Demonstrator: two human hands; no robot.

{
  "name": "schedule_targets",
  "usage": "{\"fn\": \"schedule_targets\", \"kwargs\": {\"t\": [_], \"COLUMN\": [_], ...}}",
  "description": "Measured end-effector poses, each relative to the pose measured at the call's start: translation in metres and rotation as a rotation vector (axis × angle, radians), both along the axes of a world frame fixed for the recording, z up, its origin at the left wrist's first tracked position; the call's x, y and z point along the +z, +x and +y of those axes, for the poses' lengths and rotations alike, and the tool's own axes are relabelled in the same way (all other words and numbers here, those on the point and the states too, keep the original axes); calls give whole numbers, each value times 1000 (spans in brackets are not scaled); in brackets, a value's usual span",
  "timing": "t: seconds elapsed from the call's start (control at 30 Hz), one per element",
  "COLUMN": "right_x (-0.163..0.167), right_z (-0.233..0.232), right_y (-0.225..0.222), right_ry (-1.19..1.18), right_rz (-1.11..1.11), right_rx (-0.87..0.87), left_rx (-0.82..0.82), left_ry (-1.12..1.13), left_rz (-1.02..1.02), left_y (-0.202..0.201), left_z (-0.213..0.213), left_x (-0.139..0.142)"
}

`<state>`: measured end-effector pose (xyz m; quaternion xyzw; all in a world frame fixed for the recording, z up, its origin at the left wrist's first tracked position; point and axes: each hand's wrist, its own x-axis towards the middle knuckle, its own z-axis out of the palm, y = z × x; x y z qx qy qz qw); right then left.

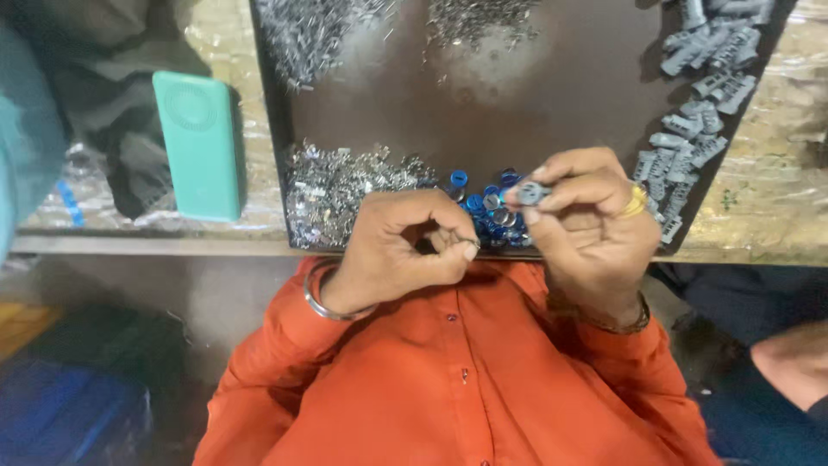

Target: The person repeatedly picks small metal pins and blue plastic caps from a tray, inserts the pins into the caps, and places the assembled units back on the tray. The hands work continuously over the tray, handling items one at a time.

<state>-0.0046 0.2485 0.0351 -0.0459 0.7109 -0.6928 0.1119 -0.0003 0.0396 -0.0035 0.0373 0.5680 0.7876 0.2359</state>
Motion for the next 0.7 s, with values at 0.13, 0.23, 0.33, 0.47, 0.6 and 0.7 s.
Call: {"fn": "schedule_targets", "kwargs": {"t": [0.13,0.23,0.33,0.47,0.6,0.7], "right_x": [-47,-64,-65,-63,-63,-59], "right_z": [19,24,17,11,16,17], "right_y": [32,46,50,49,52,52], "right_ry": [-310,-370,-465,-427,-232,-87], "right_rz": [-192,-202,-209,-125,-47,18], "right_rx": [106,83,68,58,85,82], "left_rx": [-83,-143,-189,-233,-285,-309], "left_ry": [-45,-57,29,74,132,123], "left_rz": [-25,-21,-127,-190,-288,-226], "left_y": [-3,-7,-10,-13,-13,-16], "left_z": [-10,-12,-14,-16,-20,-23], "left_x": [1,0,1,0,-4,-6]}}
